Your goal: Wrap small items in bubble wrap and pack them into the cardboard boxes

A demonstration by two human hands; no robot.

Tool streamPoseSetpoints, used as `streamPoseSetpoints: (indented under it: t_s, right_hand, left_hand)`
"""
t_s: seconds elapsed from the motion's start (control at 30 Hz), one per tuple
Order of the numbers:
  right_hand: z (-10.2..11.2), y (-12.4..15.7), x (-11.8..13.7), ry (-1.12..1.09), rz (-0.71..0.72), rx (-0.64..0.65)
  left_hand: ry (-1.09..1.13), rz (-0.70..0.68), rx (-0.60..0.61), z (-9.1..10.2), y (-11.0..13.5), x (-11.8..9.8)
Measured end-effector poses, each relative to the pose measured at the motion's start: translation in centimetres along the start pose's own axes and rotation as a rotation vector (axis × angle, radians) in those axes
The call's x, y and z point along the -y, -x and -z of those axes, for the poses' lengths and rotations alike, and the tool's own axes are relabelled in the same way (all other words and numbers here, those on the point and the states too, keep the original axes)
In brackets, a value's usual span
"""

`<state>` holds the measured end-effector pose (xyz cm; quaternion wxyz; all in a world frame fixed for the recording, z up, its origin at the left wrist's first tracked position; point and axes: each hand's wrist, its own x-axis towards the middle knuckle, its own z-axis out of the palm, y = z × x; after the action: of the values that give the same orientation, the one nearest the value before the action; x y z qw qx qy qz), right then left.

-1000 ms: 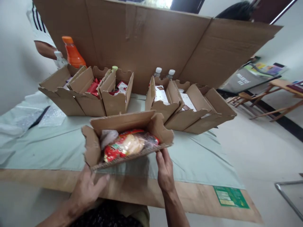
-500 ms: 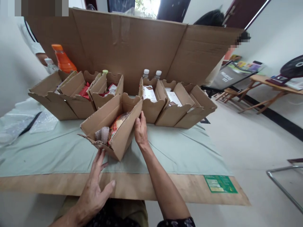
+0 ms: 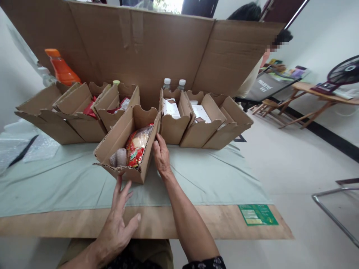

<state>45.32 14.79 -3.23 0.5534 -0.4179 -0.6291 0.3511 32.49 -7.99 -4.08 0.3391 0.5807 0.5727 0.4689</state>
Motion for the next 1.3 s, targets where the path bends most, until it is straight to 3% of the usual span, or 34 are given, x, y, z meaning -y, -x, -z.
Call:
streamPoseSetpoints:
  t_s: [0.13, 0.23, 0.53, 0.67, 0.8, 0.93, 1.07, 1.2, 1.3]
  right_hand:
    - [0.4, -0.1, -0.7, -0.014, -0.015, 0.005]
    - [0.3, 0.0, -1.3, -0.018, -0.045, -0.026]
    - [0.4, 0.0, -3.8, 0.003, -0.207, -0.231]
    - [0.7, -0.2, -3.7, 0.024, -0.213, -0.231]
    - [0.6, -0.1, -3.2, 0.043, -0.195, -0.203]
    - [0.0, 0.5, -2.1, 0.062, -0.149, -0.152]
    - [-1.6, 1.3, 0.8, 0.081, -0.089, -0.081]
    - [-4.9, -0.7, 5.7, 0.13, 0.071, 0.102]
    - [-7.8, -4.3, 8.7, 0.365, 0.182, 0.249]
  left_hand:
    - [0.056, 0.048, 0.06, -0.9, -1.0, -0.3]
    - [0.058, 0.011, 0.064, -1.3, -3.0, -0.3]
    - [-0.013, 0.046, 0.133, -2.1, -15.5, 0.1]
    - [-0.047, 0.111, 0.138, -2.4, -18.6, 0.3]
    - [-0.031, 0.11, 0.224, -0.2, -16.3, 1.0]
    - [-0.001, 0.072, 0.335, 5.1, -11.6, 2.6]
    - [0.246, 0.239, 0.177, 9.3, -9.0, 4.1]
    - [0.429, 0.389, 0.087, 9.5, -9.2, 4.1]
    - [0.464, 0.409, 0.081, 8.8, -9.7, 3.7]
